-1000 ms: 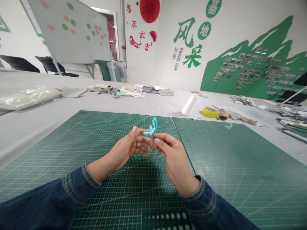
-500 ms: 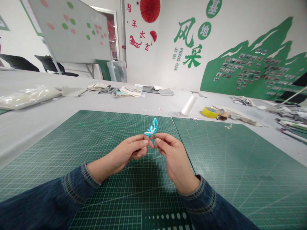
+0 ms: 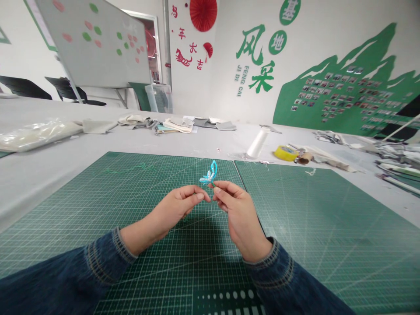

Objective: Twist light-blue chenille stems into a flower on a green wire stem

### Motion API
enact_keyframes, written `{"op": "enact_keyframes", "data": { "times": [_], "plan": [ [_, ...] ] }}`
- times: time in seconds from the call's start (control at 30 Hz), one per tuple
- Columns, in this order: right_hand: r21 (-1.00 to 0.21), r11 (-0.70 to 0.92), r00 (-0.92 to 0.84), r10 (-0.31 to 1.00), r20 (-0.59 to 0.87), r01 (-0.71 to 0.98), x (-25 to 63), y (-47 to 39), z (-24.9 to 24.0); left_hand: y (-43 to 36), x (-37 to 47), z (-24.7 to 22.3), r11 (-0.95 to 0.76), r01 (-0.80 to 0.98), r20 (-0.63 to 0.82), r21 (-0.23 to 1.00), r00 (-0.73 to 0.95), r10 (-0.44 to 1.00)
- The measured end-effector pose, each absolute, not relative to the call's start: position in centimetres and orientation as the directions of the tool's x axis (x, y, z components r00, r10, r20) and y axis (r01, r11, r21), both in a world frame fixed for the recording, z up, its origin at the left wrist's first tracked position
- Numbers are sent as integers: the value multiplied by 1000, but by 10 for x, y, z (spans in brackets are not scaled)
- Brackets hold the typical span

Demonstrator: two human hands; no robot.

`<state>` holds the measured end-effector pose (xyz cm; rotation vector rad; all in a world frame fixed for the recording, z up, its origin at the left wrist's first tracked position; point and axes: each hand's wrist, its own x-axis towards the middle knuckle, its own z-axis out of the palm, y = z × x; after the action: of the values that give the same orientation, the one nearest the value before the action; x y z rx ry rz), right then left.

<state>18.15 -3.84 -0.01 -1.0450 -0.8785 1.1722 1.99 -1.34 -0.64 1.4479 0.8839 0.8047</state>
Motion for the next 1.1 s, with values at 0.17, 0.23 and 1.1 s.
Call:
{"op": "enact_keyframes", "data": {
  "times": [0.17,0.23,1.1],
  "plan": [
    [-961,88,209,977,32,-263,185,-38,1,-9,11,-3,33,-27,-15,999,511,860],
    [-961,112,225,973,54,-254,188,-37,2,-5,4,0,31,-18,-17,999,521,853],
    [-936,234,382,916,122,-263,215,-27,8,54,-72,12,-188,622,-56,760,350,935]
  ]
}}
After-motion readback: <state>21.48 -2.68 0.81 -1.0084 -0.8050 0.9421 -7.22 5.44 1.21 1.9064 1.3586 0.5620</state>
